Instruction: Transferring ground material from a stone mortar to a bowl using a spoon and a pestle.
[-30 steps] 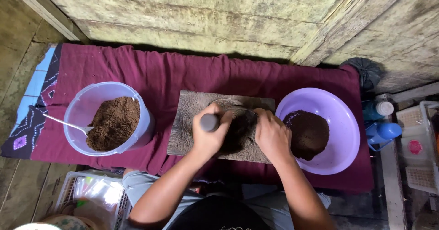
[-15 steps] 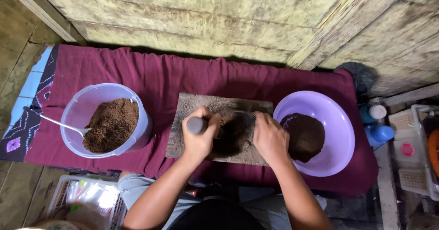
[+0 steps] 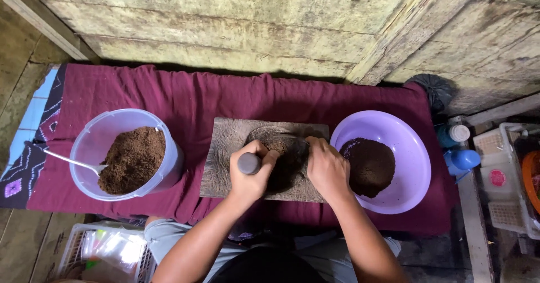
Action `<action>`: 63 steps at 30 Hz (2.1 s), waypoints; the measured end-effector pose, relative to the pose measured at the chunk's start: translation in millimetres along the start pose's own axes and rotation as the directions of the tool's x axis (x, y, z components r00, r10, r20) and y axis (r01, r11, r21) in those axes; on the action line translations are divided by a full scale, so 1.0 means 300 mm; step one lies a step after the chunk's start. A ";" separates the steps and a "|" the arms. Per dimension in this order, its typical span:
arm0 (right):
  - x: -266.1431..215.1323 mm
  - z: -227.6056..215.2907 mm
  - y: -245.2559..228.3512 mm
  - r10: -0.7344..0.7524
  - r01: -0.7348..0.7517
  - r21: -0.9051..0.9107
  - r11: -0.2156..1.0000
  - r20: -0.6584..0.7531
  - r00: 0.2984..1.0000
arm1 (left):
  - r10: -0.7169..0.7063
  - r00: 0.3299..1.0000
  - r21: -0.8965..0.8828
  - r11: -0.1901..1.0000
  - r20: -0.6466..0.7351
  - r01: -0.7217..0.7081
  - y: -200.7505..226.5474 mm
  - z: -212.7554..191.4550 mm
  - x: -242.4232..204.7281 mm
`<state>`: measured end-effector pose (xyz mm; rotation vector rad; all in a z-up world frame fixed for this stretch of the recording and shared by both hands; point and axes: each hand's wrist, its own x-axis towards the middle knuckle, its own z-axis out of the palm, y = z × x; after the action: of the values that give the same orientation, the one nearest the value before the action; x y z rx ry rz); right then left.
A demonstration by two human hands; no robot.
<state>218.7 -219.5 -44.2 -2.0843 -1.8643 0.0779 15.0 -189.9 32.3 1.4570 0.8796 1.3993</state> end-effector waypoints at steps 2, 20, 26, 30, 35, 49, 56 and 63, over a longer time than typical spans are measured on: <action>0.027 -0.029 -0.032 -0.063 0.064 0.011 0.998 -0.105 0.993 | 0.065 0.998 -0.102 0.993 -0.014 -0.066 0.092 -0.014 0.023; 0.038 -0.096 -0.068 -0.257 0.283 0.027 0.959 -0.343 0.904 | 0.134 0.983 -0.104 0.987 0.126 -0.121 0.234 -0.088 -0.023; 0.021 -0.066 -0.045 -0.012 0.013 0.043 0.999 -0.020 1.000 | 0.093 0.996 -0.114 0.989 0.000 -0.092 -0.117 -0.001 -0.015; 0.027 0.007 0.008 -0.067 0.061 -0.078 0.995 -0.070 0.995 | 0.042 0.998 -0.204 0.978 -0.052 -0.051 0.000 -0.036 0.033; 0.030 -0.074 -0.053 -0.051 0.041 -0.109 0.993 -0.094 0.994 | 0.244 0.968 -0.230 0.947 0.051 -0.226 0.270 -0.100 0.064; 0.035 -0.029 -0.028 -0.030 0.028 -0.029 0.999 -0.060 0.998 | 0.183 0.979 -0.208 0.965 0.093 -0.161 0.222 -0.045 0.048; 0.038 -0.048 -0.018 0.033 -0.034 0.017 0.999 0.046 0.998 | 0.039 0.999 -0.169 0.985 0.017 -0.035 -0.132 0.023 0.058; 0.026 0.003 -0.004 -0.063 0.061 -0.038 0.997 -0.061 0.996 | 0.153 0.988 -0.194 0.969 -0.013 -0.153 0.148 -0.023 0.100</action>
<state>218.3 -211.6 -43.3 -2.0269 -1.9048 -0.0361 7.4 -176.0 84.0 1.3986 0.6199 1.5517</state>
